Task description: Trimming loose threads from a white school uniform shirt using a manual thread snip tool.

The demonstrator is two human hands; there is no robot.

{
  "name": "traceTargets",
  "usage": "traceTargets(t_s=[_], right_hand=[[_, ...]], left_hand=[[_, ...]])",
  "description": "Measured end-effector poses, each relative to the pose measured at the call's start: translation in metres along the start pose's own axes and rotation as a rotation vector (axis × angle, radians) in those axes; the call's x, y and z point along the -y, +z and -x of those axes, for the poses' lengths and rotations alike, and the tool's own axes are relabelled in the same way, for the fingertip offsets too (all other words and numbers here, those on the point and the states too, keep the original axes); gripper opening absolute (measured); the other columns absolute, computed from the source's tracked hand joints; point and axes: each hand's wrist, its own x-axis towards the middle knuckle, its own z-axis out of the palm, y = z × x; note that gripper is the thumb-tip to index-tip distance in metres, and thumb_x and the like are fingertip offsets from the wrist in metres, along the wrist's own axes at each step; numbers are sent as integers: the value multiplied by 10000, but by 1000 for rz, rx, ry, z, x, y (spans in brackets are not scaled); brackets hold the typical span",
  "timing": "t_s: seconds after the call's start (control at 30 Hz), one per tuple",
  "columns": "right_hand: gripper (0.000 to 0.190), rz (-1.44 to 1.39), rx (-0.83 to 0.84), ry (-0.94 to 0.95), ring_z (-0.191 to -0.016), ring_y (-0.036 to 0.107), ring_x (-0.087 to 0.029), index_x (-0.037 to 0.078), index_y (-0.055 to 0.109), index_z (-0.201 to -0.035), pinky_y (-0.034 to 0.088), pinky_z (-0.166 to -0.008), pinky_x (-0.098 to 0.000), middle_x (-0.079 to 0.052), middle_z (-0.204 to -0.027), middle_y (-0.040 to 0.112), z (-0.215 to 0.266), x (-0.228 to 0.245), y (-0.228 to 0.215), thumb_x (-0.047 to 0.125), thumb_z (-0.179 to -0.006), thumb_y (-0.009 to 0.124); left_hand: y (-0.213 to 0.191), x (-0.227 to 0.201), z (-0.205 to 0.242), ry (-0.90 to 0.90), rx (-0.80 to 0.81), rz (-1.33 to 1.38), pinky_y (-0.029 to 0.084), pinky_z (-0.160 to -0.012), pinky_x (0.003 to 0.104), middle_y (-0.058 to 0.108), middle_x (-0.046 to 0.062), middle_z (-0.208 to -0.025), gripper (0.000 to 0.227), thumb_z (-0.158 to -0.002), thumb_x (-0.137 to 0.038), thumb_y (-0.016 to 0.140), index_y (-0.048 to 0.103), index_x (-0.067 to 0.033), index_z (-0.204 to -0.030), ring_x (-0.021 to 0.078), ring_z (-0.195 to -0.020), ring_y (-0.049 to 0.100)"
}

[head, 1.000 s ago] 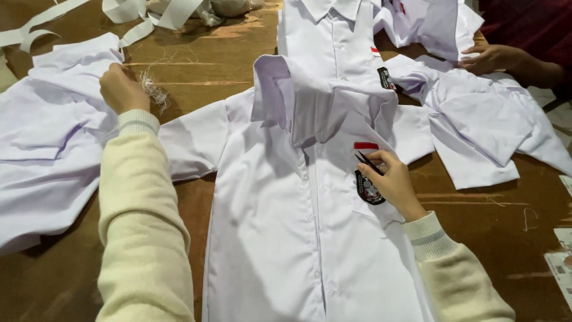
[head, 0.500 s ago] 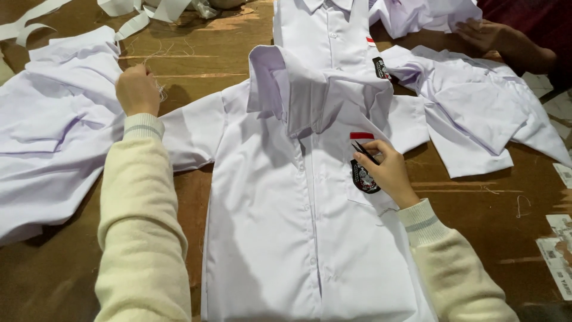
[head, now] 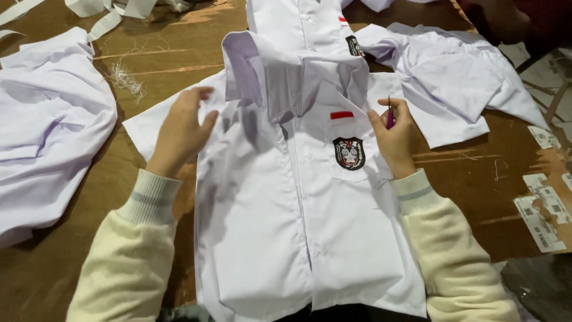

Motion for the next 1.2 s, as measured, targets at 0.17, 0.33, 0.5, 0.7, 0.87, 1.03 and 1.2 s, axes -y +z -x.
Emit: traceTargets(t_s=[0.17,0.33,0.5,0.7,0.87,1.03,1.2], right_hand=[[106,171,20,62,-616,514,-120,167,683,-1051,424,-625,-255,40,-637,546,-10,-22,-26,235,-1007,751],[302,308,167,144,-672,671,-145,197,705,-1025,503,-682,-305,37,-777,701,-10,-34,-32,487,-984,779],[379,280,397,215,-892,674,-283,88,734,-1037,518,-830,-419,-105,-903,744,-8,3,-37,405,-854,832],[232,375,297,213,-867,693,-250,174,747,-1014,532,-761,-370,-48,-861,728,-7,-21,-26,340,-867,814],[179,385,199,216,-821,666,-193,194,730,-1000,522,-736,-324,-2,-831,701,-12,-48,-23,319,-901,811],[216,416,229,122,-853,691,-259,158,717,-994,542,-750,-377,-48,-866,708,-6,-29,-27,325,-907,821],[192,474,185,-37,-892,679,-319,139,698,-1010,553,-798,-440,-82,-900,657,-11,-39,-32,268,-937,819]], left_hand=[[42,-57,35,-105,232,-57,556,-831,489,690,84,-1112,320,-958,-300,658,645,-173,-1251,333,-1014,697],[103,-60,68,-106,196,-209,491,-927,549,605,122,-1257,418,-951,-399,656,620,-165,-1296,368,-1204,598],[113,-56,79,-95,257,-163,163,-1153,677,405,231,-1517,570,-1029,-474,496,465,-117,-1472,419,-1479,298],[105,-64,79,-73,333,-172,76,-1173,696,310,254,-1610,663,-1047,-506,409,367,-78,-1552,419,-1523,219],[109,-61,80,-70,345,-183,52,-1172,701,297,248,-1619,715,-1037,-563,388,354,-76,-1558,407,-1532,203],[113,-57,81,-57,345,-210,69,-1167,711,275,240,-1625,730,-1037,-590,360,334,-87,-1565,403,-1535,192],[113,-57,81,-53,337,-203,73,-1163,714,284,248,-1618,719,-1050,-579,346,351,-70,-1558,400,-1535,187]])
